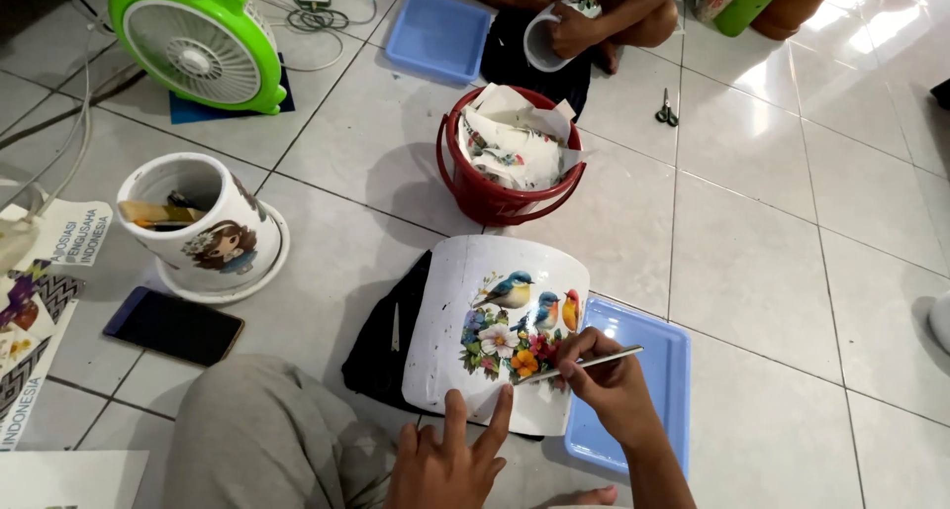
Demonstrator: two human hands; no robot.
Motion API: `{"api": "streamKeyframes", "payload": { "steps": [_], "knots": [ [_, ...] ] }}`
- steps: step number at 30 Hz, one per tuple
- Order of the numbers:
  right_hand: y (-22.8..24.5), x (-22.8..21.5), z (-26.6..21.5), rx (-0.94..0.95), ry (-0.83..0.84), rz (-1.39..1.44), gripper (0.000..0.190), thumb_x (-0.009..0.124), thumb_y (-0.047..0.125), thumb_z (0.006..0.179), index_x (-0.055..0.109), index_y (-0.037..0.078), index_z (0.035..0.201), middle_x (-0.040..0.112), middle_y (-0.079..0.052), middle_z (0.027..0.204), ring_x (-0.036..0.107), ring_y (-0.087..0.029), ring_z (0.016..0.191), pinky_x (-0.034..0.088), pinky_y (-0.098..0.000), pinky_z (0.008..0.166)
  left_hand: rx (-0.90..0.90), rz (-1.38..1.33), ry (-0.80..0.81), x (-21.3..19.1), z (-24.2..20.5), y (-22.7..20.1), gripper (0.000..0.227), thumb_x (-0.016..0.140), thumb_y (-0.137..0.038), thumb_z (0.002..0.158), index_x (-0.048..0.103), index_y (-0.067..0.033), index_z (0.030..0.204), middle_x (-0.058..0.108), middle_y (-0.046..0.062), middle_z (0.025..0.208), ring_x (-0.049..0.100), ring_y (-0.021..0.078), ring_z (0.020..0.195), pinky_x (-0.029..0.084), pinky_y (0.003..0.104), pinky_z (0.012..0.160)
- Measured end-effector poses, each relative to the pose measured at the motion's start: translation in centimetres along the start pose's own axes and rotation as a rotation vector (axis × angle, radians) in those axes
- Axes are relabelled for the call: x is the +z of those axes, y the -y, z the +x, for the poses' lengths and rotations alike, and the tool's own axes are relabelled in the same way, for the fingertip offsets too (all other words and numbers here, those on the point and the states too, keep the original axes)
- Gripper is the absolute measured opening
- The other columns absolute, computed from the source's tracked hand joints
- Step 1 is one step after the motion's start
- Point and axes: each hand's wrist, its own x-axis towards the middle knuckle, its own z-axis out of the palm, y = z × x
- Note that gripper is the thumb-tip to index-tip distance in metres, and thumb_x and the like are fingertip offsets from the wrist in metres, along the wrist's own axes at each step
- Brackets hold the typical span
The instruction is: A person sits on the floor and uses a craft knife to carefully scrape the edges of a floral decal applied to a white bucket, refining the application.
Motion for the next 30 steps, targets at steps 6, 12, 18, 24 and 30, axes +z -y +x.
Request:
{"api": "streamKeyframes", "payload": {
  "steps": [6,12,18,24,30],
  "knots": [
    [-0.7,-0.3,0.0,0.024,-0.003,0.02,0.01,0.071,0.002,0.081,0.061,0.0,0.081,0.066,-0.011,0.078,0.061,-0.016,0.065,0.051,-0.0272,0.063,0.009,-0.034,0.029,-0.3,-0.1,-0.3,0.085,0.078,-0.051,0.069,0.046,-0.0244,0.143,0.044,0.022,0.111,0.041,0.0145,0.041,0.041,0.034,0.053],
    [-0.9,-0.5,0.1,0.012,0.013,0.032,0.01,0.072,0.002,0.08,0.062,-0.001,0.082,0.066,-0.012,0.081,0.061,-0.017,0.068,0.055,-0.0281,0.065,-0.038,-0.013,-0.044,-1.0,0.6,-0.6,0.073,0.073,-0.035,0.069,0.051,-0.0256,0.138,0.044,0.019,0.108,0.039,0.0156,0.041,0.043,0.036,0.052],
    [-0.8,-0.5,0.2,0.009,0.022,0.025,0.012,0.073,0.003,0.08,0.062,-0.001,0.081,0.065,-0.011,0.08,0.061,-0.016,0.067,0.054,-0.0274,0.063,-0.07,-0.003,-0.101,-1.4,1.0,-1.0,0.066,0.065,-0.008,0.069,0.056,-0.026,0.132,0.045,0.018,0.102,0.036,0.0152,0.04,0.041,0.035,0.049],
    [-0.8,-0.7,0.2,0.02,0.029,0.009,0.013,0.073,0.005,0.079,0.062,-0.001,0.082,0.066,-0.012,0.081,0.062,-0.017,0.068,0.056,-0.0283,0.064,-0.086,0.003,-0.079,-1.1,0.7,-1.2,0.068,0.064,-0.004,0.069,0.056,-0.0277,0.132,0.045,0.019,0.103,0.038,0.0163,0.042,0.043,0.036,0.051],
    [-0.6,-1.2,0.6,0.029,0.065,-0.034,0.013,0.073,0.006,0.079,0.063,0.0,0.083,0.066,-0.011,0.078,0.063,-0.017,0.066,0.051,-0.0271,0.061,-0.123,0.025,-0.047,-0.9,0.7,-1.5,0.078,0.063,0.006,0.065,0.055,-0.0322,0.133,0.045,0.016,0.104,0.036,0.0161,0.043,0.044,0.035,0.049]
  ]
}}
